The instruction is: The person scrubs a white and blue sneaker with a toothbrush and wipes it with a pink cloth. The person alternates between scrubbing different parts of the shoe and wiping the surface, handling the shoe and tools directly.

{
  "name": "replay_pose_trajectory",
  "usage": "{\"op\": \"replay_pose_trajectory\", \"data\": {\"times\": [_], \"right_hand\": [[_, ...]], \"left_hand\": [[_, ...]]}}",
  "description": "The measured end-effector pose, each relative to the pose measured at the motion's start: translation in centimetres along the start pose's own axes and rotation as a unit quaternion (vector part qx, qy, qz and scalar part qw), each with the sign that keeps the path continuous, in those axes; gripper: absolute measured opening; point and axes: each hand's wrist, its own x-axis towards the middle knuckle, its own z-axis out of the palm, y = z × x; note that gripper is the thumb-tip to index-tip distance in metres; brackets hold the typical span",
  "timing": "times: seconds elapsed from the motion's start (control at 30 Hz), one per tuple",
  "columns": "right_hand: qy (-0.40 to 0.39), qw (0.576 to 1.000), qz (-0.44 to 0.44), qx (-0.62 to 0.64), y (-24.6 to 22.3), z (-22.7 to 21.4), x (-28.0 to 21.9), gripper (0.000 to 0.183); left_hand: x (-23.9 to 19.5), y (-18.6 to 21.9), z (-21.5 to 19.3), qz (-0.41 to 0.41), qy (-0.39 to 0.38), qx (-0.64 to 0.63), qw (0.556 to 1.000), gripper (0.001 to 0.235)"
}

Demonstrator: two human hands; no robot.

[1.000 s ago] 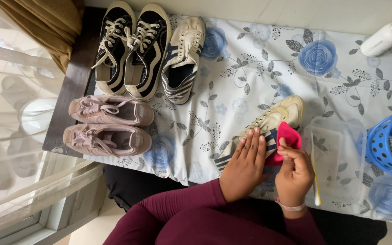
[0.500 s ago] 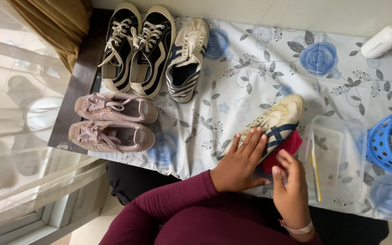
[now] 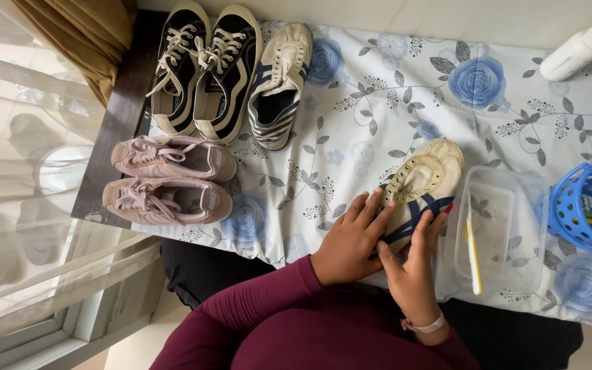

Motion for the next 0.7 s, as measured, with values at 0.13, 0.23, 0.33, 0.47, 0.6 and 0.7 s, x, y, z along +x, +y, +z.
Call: {"op": "replay_pose_trajectory", "data": {"times": [0.13, 0.23, 0.33, 0.47, 0.6, 0.7], "right_hand": [[0.031, 0.999, -0.010, 0.029, -1.5, 0.0, 0.5, 0.086], [0.024, 0.990, 0.012, 0.139, -2.0, -0.2, 0.7, 0.078], [0.003, 0.992, 0.022, 0.125, -1.4, 0.1, 0.5, 0.078], [-0.039, 0.996, 0.020, 0.081, -0.1, 0.5, 0.8, 0.091], [-0.064, 0.995, 0.033, 0.075, -0.9, 0.7, 0.9, 0.098], [-0.076, 0.995, 0.034, 0.059, -0.2, 1.3, 0.7, 0.103]], "left_hand": [[-0.4, 1.2, 0.0, 0.038, 0.060, -0.019, 0.997, 0.082], [-0.9, 2.2, -0.6, 0.040, 0.085, -0.033, 0.995, 0.082], [-1.6, 2.6, -0.8, 0.053, 0.105, -0.021, 0.993, 0.074], [-2.1, 2.6, -0.1, 0.033, 0.092, 0.018, 0.995, 0.070], [-1.9, 2.6, 0.2, -0.010, 0.103, 0.070, 0.992, 0.071], [-1.7, 2.2, 1.1, -0.032, 0.097, 0.075, 0.992, 0.071]]}}
